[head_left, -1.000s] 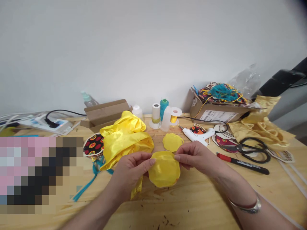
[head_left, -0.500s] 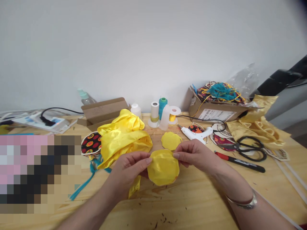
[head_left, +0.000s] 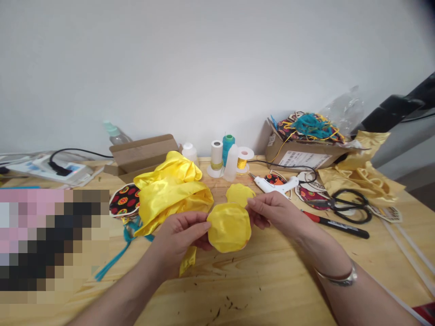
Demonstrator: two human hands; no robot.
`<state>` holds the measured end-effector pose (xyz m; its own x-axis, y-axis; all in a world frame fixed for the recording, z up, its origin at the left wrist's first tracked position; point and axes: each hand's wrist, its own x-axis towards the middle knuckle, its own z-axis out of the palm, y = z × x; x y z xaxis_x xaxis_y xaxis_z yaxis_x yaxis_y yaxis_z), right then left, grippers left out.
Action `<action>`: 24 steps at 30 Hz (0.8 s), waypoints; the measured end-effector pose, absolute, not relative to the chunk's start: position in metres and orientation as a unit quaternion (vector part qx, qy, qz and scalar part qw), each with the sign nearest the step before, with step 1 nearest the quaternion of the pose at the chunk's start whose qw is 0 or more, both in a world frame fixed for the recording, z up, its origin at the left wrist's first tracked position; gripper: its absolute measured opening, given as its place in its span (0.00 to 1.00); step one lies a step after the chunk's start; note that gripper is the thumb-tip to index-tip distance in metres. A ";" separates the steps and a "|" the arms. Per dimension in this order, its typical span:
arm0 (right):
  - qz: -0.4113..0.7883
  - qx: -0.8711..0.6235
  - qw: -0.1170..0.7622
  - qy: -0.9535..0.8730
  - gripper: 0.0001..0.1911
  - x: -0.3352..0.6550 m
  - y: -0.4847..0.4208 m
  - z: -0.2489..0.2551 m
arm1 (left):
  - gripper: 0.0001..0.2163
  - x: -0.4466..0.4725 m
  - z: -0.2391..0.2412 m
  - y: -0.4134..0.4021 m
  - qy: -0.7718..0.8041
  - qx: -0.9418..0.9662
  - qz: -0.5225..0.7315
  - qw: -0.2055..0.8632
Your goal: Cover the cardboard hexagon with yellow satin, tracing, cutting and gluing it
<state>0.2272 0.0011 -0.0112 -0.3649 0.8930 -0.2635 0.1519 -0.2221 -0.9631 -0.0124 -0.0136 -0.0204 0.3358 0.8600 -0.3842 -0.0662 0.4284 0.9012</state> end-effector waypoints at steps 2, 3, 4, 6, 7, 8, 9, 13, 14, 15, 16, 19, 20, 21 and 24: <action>0.627 -0.495 0.307 -0.517 0.31 0.225 0.002 -0.011 | 0.10 -0.013 -0.020 -0.014 0.472 0.416 0.332 0.703; 0.628 -0.506 0.307 -0.505 0.32 0.225 0.002 -0.011 | 0.10 -0.013 -0.020 -0.014 0.473 0.414 0.334 0.703; 0.627 -0.514 0.308 -0.498 0.33 0.224 0.002 -0.011 | 0.10 -0.014 -0.020 -0.014 0.474 0.413 0.335 0.702; 0.626 -0.515 0.306 -0.499 0.32 0.224 0.003 -0.010 | 0.09 -0.014 -0.020 -0.014 0.477 0.411 0.337 0.700; 0.624 -0.509 0.301 -0.510 0.30 0.225 0.003 -0.009 | 0.08 -0.014 -0.020 -0.014 0.478 0.408 0.338 0.700; 0.621 -0.501 0.292 -0.527 0.29 0.226 0.002 -0.008 | 0.07 -0.014 -0.020 -0.014 0.478 0.405 0.341 0.701; 0.617 -0.493 0.281 -0.545 0.27 0.227 0.002 -0.007 | 0.06 -0.014 -0.021 -0.014 0.476 0.402 0.344 0.702; 0.601 -0.486 0.234 -0.590 0.21 0.229 0.002 -0.006 | 0.05 -0.013 -0.020 -0.013 0.472 0.393 0.350 0.707; 0.602 -0.486 0.229 -0.591 0.20 0.230 0.001 -0.006 | 0.05 -0.013 -0.020 -0.013 0.472 0.391 0.350 0.708; 0.605 -0.486 0.226 -0.589 0.19 0.230 0.001 -0.006 | 0.05 -0.013 -0.019 -0.013 0.472 0.390 0.349 0.709; 0.610 -0.484 0.226 -0.586 0.18 0.230 0.001 -0.007 | 0.05 -0.013 -0.019 -0.013 0.471 0.391 0.348 0.710; 0.622 -0.479 0.224 -0.577 0.17 0.230 0.002 -0.010 | 0.05 -0.013 -0.019 -0.014 0.469 0.396 0.343 0.711; 0.625 -0.478 0.222 -0.576 0.17 0.230 0.003 -0.010 | 0.06 -0.014 -0.019 -0.014 0.468 0.396 0.340 0.714; 0.628 -0.476 0.220 -0.575 0.17 0.230 0.003 -0.010 | 0.06 -0.014 -0.019 -0.014 0.468 0.394 0.335 0.717; 0.637 -0.469 0.216 -0.572 0.18 0.233 0.003 -0.009 | 0.09 -0.013 -0.020 -0.014 0.480 0.395 0.316 0.717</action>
